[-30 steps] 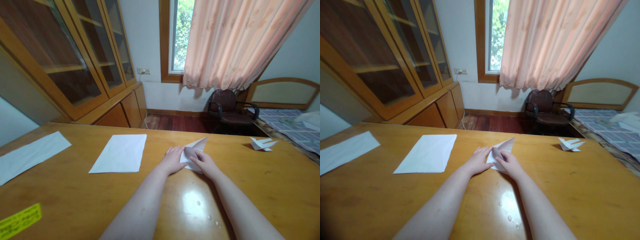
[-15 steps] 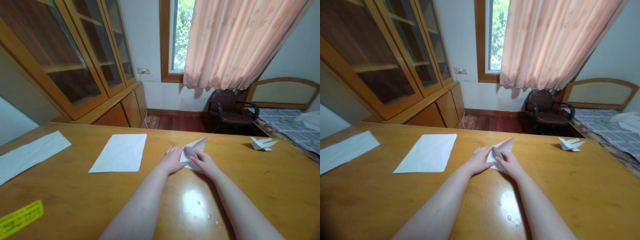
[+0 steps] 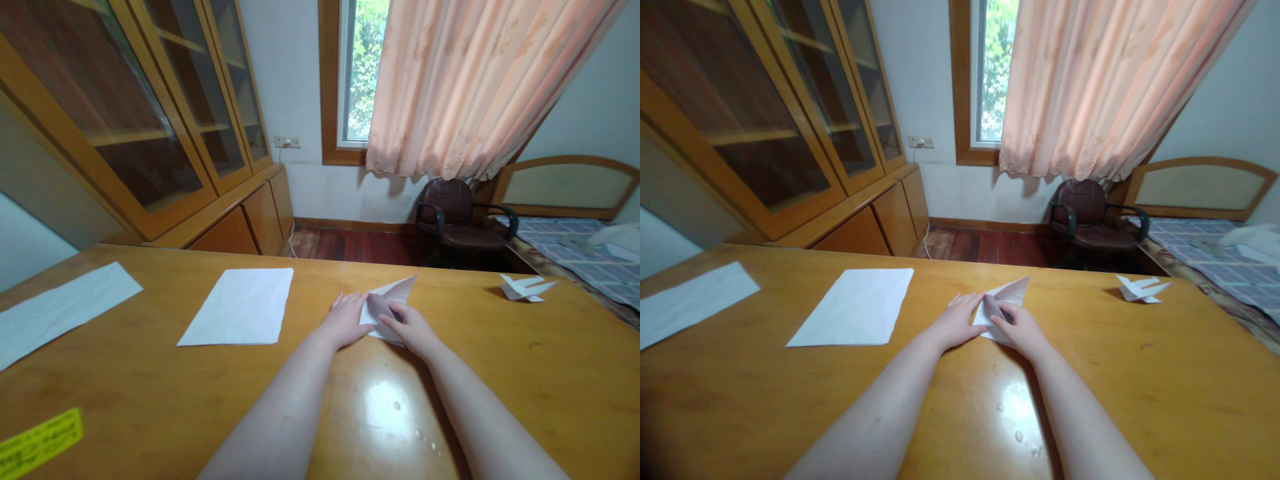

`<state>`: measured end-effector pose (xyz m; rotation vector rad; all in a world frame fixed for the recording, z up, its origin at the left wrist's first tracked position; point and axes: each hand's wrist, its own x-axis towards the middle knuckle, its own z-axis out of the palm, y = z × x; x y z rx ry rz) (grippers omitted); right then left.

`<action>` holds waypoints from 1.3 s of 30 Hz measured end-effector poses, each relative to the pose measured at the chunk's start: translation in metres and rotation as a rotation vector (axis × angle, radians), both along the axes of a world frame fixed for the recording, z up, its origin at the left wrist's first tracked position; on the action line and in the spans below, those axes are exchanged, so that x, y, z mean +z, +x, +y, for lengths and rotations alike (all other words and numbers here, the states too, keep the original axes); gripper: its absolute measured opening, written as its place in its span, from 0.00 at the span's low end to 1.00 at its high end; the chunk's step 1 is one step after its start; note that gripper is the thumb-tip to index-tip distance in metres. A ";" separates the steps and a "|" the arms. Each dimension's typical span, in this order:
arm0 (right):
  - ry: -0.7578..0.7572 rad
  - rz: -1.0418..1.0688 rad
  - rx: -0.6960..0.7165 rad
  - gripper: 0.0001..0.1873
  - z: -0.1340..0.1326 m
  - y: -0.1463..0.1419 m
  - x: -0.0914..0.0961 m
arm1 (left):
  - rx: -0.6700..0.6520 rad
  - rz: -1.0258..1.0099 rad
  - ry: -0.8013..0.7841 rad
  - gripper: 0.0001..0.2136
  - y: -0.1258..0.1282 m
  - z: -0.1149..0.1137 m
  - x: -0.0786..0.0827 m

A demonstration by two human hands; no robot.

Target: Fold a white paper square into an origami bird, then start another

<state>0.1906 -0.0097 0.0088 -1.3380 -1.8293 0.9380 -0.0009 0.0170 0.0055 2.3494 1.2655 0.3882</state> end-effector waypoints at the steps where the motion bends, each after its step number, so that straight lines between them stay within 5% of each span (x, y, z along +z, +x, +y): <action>1: 0.005 0.008 0.012 0.24 0.000 0.000 0.000 | 0.000 -0.001 0.000 0.37 0.000 0.000 0.000; 17: -0.005 0.048 0.069 0.20 0.000 0.001 -0.002 | 0.052 -0.035 0.012 0.37 0.000 0.002 -0.003; 26: -0.059 0.016 0.075 0.19 -0.003 -0.002 0.003 | 0.114 -0.096 0.040 0.22 0.001 0.002 0.001; 39: -0.037 -0.170 -0.100 0.10 0.001 -0.002 -0.004 | 0.249 -0.096 0.053 0.11 -0.001 0.005 0.002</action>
